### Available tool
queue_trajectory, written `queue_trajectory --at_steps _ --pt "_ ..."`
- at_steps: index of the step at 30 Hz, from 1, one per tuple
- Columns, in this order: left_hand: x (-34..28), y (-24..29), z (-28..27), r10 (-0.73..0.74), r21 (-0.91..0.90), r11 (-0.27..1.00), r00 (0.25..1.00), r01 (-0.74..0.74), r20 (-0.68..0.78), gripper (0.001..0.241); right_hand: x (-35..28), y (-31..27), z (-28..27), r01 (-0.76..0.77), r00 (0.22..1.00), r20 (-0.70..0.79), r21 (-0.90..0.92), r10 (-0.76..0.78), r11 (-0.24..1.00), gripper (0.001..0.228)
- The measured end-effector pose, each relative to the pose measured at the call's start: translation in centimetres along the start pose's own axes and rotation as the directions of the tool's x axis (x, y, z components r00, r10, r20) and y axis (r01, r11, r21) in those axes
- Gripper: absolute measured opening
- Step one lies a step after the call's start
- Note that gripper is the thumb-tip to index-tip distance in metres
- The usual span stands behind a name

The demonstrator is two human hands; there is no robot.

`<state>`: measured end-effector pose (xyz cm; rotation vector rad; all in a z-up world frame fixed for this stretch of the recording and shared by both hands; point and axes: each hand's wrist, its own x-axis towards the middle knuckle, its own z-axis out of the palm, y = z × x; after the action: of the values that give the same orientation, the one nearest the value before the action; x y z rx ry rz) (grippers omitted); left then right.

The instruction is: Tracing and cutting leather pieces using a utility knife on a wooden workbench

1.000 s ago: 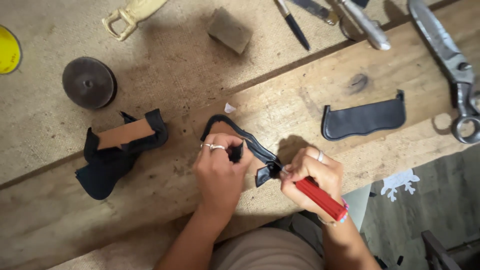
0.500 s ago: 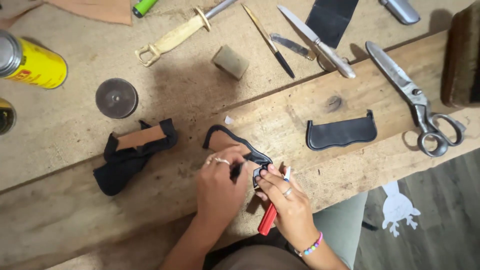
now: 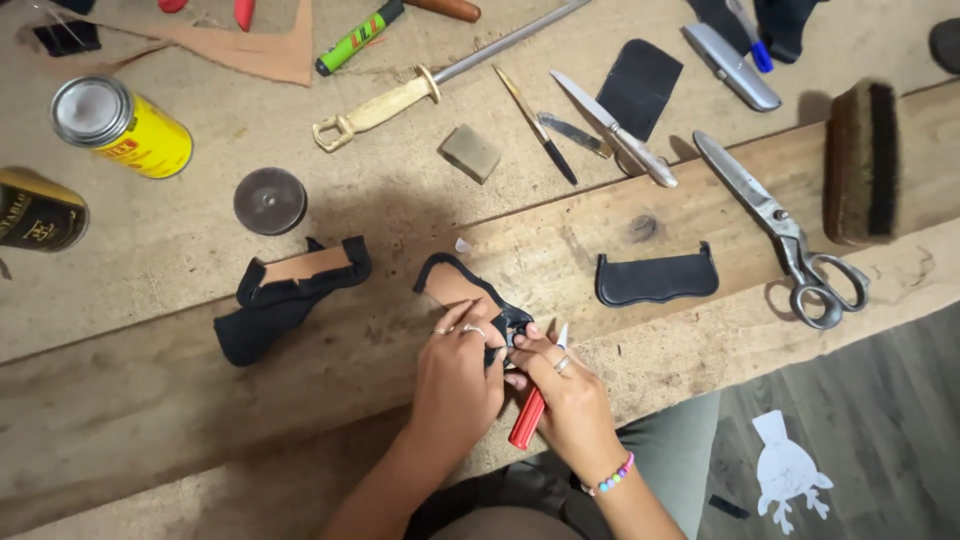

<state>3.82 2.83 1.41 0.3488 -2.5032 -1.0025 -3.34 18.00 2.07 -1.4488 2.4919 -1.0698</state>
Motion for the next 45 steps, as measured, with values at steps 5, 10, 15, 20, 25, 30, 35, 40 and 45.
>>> queue_trajectory --at_steps 5,10,15,20,25,30,35,40,45 --pt "-0.7 -1.1 0.6 -0.114 -0.026 0.993 0.984 0.118 0.140 0.012 -0.5 0.2 0.2 0.035 0.999 -0.017 -0.014 -0.035 0.999 0.016" --pt "-0.4 -1.8 1.5 -0.070 0.031 0.997 0.998 0.070 -0.001 0.014 -1.1 0.9 0.0 0.050 0.999 0.006 0.038 -0.050 0.998 0.020" --pt "0.3 -1.0 2.8 -0.214 0.224 0.952 0.977 0.210 -0.006 0.041 1.0 3.6 -2.5 0.074 0.994 -0.098 0.193 -0.056 0.978 0.026" --pt "0.9 -0.5 3.2 -0.113 0.337 0.923 0.966 0.188 -0.231 0.035 6.3 3.8 -3.7 0.155 0.986 0.059 0.031 -0.156 0.987 0.038" --pt "0.2 -0.6 3.2 -0.098 0.255 0.951 0.955 0.172 -0.278 0.024 7.8 6.2 -2.8 0.271 0.929 0.302 -0.155 -0.216 0.950 0.038" --pt "0.1 -1.8 3.1 -0.114 0.054 0.989 0.948 0.136 -0.296 0.010 7.6 6.8 -2.4 0.340 0.896 0.370 -0.215 -0.246 0.916 0.034" --pt "-0.1 -2.3 3.0 -0.112 -0.040 0.994 0.959 0.105 -0.261 0.008 7.5 8.3 -1.6 0.355 0.888 0.388 -0.237 -0.247 0.904 0.031" --pt "0.3 -1.8 2.5 -0.089 -0.101 0.992 0.977 0.071 -0.191 0.006 8.0 7.2 -2.6 0.351 0.885 0.388 -0.198 -0.255 0.915 0.031" --pt "0.2 -0.2 1.9 -0.066 -0.118 0.992 0.989 0.050 -0.135 0.005 8.3 7.0 -2.9 0.367 0.875 0.410 -0.218 -0.257 0.904 0.033"
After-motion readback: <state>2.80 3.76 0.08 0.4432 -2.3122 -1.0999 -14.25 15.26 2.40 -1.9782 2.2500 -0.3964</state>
